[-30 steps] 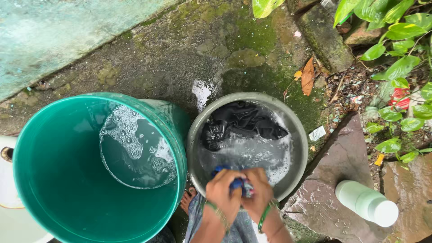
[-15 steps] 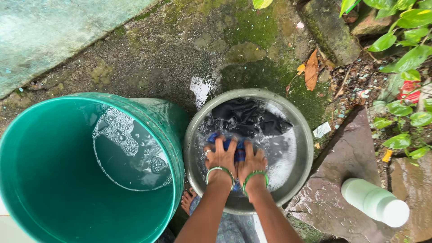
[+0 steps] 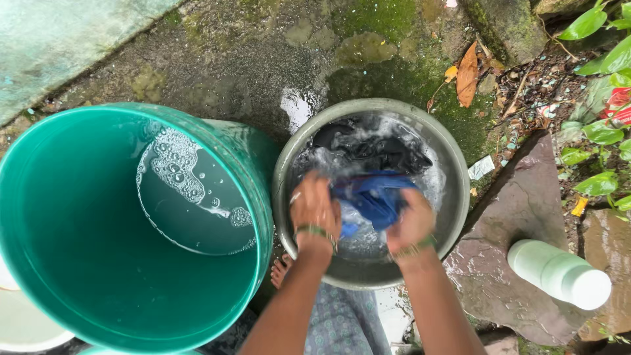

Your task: The person washes various clothes by hand in buckets, rubbing and wringing a blue garment, a white garment, and a dark blue garment in soapy water and clean water.

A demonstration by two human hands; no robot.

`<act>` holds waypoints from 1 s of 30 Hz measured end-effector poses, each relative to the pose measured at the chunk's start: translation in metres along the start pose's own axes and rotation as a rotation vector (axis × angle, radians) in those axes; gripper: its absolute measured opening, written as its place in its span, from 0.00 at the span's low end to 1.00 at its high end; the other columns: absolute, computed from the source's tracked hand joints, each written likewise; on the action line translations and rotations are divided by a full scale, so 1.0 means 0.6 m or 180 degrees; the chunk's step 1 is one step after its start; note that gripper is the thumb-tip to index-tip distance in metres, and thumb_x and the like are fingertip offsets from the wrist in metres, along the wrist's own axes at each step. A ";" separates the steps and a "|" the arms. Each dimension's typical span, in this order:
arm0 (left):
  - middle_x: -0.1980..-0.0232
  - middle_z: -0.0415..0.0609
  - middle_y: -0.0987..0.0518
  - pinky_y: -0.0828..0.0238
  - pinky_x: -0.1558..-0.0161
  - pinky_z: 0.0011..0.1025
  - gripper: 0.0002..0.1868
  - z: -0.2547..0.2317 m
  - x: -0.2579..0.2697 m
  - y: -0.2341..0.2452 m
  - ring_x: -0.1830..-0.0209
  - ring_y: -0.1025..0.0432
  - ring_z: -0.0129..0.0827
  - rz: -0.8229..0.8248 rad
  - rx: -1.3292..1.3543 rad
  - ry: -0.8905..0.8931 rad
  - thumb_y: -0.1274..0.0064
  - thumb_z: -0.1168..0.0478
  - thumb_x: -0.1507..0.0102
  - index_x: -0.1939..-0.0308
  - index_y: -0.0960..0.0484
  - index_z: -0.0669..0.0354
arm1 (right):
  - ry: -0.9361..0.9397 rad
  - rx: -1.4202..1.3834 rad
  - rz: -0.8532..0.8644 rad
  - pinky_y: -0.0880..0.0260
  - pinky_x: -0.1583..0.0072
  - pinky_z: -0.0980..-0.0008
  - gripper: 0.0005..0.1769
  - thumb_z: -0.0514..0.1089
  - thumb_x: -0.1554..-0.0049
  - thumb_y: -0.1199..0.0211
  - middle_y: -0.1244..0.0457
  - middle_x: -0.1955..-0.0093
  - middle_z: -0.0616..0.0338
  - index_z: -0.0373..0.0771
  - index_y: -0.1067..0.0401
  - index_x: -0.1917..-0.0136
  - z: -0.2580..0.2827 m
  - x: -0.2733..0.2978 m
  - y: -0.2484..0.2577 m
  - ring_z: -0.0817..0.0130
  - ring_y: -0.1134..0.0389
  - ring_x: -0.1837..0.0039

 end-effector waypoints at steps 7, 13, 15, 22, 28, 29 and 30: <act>0.37 0.55 0.36 0.29 0.47 0.50 0.39 -0.019 0.065 -0.008 0.47 0.31 0.58 0.0286 0.0700 0.0657 0.41 0.63 0.49 0.32 0.30 0.37 | 0.0234 -0.0862 0.0215 0.31 0.37 0.53 0.23 0.48 0.39 0.46 0.33 0.41 0.42 0.41 0.34 0.32 0.137 0.091 0.028 0.47 0.31 0.38; 0.38 0.58 0.27 0.30 0.41 0.53 0.20 0.060 -0.036 -0.220 0.40 0.28 0.59 0.0842 0.0363 0.0158 0.59 0.58 0.27 0.31 0.27 0.38 | 0.0049 0.0336 0.0873 0.38 0.37 0.50 0.33 0.47 0.39 0.43 0.42 0.34 0.32 0.39 0.47 0.24 0.009 -0.033 -0.219 0.38 0.38 0.37; 0.37 0.59 0.28 0.31 0.40 0.52 0.20 0.103 -0.051 -0.279 0.39 0.29 0.58 0.1039 0.0220 0.0226 0.57 0.57 0.28 0.32 0.27 0.42 | 0.0175 0.0677 0.1033 0.33 0.40 0.55 0.27 0.44 0.42 0.42 0.38 0.39 0.36 0.35 0.39 0.31 -0.017 -0.066 -0.263 0.45 0.34 0.40; 0.30 0.54 0.31 0.37 0.35 0.50 0.36 0.057 -0.013 -0.148 0.33 0.35 0.57 0.1497 -0.0026 0.0493 0.42 0.61 0.45 0.31 0.29 0.47 | -0.0852 -0.2663 0.0368 0.31 0.49 0.63 0.17 0.42 0.42 0.40 0.34 0.49 0.53 0.37 0.31 0.40 0.103 0.057 -0.063 0.62 0.32 0.50; 0.29 0.54 0.39 0.49 0.27 0.46 0.52 -0.096 0.074 0.207 0.27 0.43 0.58 -0.0999 0.2609 -0.1077 0.33 0.61 0.53 0.26 0.41 0.55 | -0.0714 -0.5140 0.1440 0.27 0.52 0.65 0.15 0.41 0.44 0.40 0.30 0.53 0.57 0.35 0.28 0.44 0.312 0.276 0.137 0.65 0.28 0.53; 0.29 0.54 0.39 0.49 0.27 0.46 0.52 -0.106 0.079 0.227 0.27 0.43 0.58 -0.1005 0.2623 -0.1117 0.33 0.61 0.53 0.26 0.41 0.55 | -0.0533 -0.5246 0.1659 0.28 0.53 0.62 0.17 0.41 0.44 0.39 0.30 0.52 0.55 0.33 0.27 0.43 0.342 0.303 0.167 0.63 0.28 0.53; 0.27 0.54 0.37 0.49 0.28 0.44 0.49 -0.114 0.082 0.234 0.28 0.39 0.53 -0.0922 0.2258 -0.1085 0.31 0.61 0.50 0.27 0.37 0.53 | -0.0494 -0.5251 0.1634 0.28 0.53 0.62 0.17 0.41 0.44 0.39 0.30 0.52 0.55 0.33 0.27 0.43 0.359 0.318 0.197 0.63 0.28 0.53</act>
Point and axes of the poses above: each hand's wrist, its own x-axis away from the middle knuckle, its own y-axis out of the back of the hand, z = x × y, the point moved 10 cm from there along -x, towards the middle knuckle
